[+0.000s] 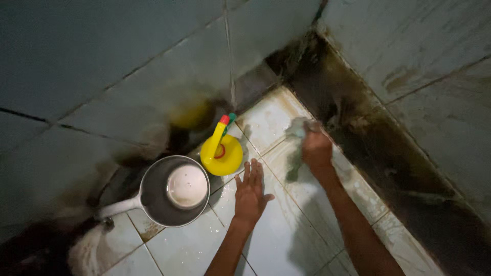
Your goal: The person scrubs the tiled floor and lower wall of a shower area using a cloth. They repeatedly wipe the grout lines and corners, moving a yellow cleaning bottle and a metal pot aside to reach the work area.
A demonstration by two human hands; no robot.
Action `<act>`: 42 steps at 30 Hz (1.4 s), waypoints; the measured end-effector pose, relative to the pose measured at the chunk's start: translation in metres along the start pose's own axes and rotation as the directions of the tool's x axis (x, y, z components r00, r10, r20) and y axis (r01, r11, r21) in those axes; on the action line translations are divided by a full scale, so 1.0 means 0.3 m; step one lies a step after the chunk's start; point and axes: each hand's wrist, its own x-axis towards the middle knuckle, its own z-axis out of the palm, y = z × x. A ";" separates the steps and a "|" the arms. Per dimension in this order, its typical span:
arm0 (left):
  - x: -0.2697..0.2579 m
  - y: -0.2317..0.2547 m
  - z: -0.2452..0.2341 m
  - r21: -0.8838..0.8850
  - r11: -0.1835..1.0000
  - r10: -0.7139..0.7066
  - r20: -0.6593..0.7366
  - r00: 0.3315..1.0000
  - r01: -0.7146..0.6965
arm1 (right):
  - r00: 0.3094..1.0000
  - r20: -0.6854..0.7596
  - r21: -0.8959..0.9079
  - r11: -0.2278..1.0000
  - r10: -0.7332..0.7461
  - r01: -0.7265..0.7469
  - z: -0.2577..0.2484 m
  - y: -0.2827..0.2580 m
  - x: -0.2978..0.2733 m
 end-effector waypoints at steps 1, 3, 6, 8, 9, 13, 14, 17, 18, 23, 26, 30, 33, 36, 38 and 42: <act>-0.005 -0.002 0.007 -0.002 1.000 0.010 -0.034 0.999 -0.010 | 0.986 -0.140 0.073 0.992 -0.088 0.099 -0.010 -0.061 -0.003; -0.005 -0.010 0.021 -0.005 1.000 -0.003 -0.021 1.000 0.003 | 0.963 0.261 0.216 0.968 0.072 -0.131 -0.023 -0.207 -0.037; 0.010 -0.012 0.020 -0.019 0.999 -0.041 0.040 0.998 0.042 | 0.984 0.175 0.300 0.949 0.044 -0.096 -0.012 -0.266 -0.050; 0.026 -0.014 0.017 -0.028 0.999 -0.037 0.031 0.999 0.038 | 0.968 0.248 0.062 0.997 0.032 -0.049 0.032 -0.173 -0.017; 0.011 -0.012 0.023 -0.033 0.999 -0.022 0.005 1.000 0.023 | 0.954 0.299 -0.052 0.998 0.036 -0.022 0.047 -0.121 -0.027; -0.010 -0.003 0.027 -0.042 0.999 -0.011 -0.030 0.999 0.010 | 0.993 -0.005 -0.180 0.977 0.119 -0.118 0.116 0.093 0.028; -0.002 -0.005 0.024 -0.046 0.999 -0.013 -0.029 0.999 0.012 | 0.981 0.065 -0.127 0.976 0.185 -0.176 0.128 0.098 0.046; 0.005 -0.020 0.026 -0.040 0.999 -0.001 -0.040 0.999 -0.001 | 0.988 -0.117 -0.193 0.978 -0.102 0.078 0.116 -0.025 0.015; 0.005 -0.021 0.031 -0.026 1.000 0.013 -0.061 0.998 -0.015 | 0.996 -0.029 -0.057 0.995 -0.080 0.078 0.105 -0.086 0.000; 0.002 -0.016 0.042 -0.037 0.999 -0.022 0.001 1.000 0.022 | 0.949 0.299 0.285 0.939 0.103 -0.192 0.005 -0.340 -0.064; -0.008 -0.022 0.033 -0.094 0.996 -0.018 -0.049 0.999 0.014 | 0.987 0.141 0.262 0.958 0.081 -0.116 -0.057 -0.288 -0.015; -0.057 -0.050 0.007 -0.225 0.974 -0.064 -0.225 0.972 0.012 | 0.978 0.199 0.302 0.945 0.067 -0.127 -0.141 -0.255 0.052; -0.112 -0.075 -0.048 -0.264 0.955 -0.209 -0.291 0.933 0.132 | 0.933 0.358 0.345 0.933 -0.029 -0.103 -0.243 -0.334 0.097; -0.174 -0.091 -0.110 -0.447 0.842 -0.425 -0.208 0.881 0.301 | 0.941 0.325 0.576 0.808 -0.091 -0.121 -0.326 -0.479 0.136; -0.199 -0.075 -0.147 -0.515 0.798 -0.473 -0.213 0.855 0.313 | 0.961 0.250 0.705 0.703 -0.118 -0.097 -0.356 -0.571 0.173; -0.185 -0.045 -0.201 -0.526 0.825 -0.422 -0.327 0.846 0.208 | 0.955 0.270 0.795 0.587 -0.123 -0.149 -0.371 -0.683 0.265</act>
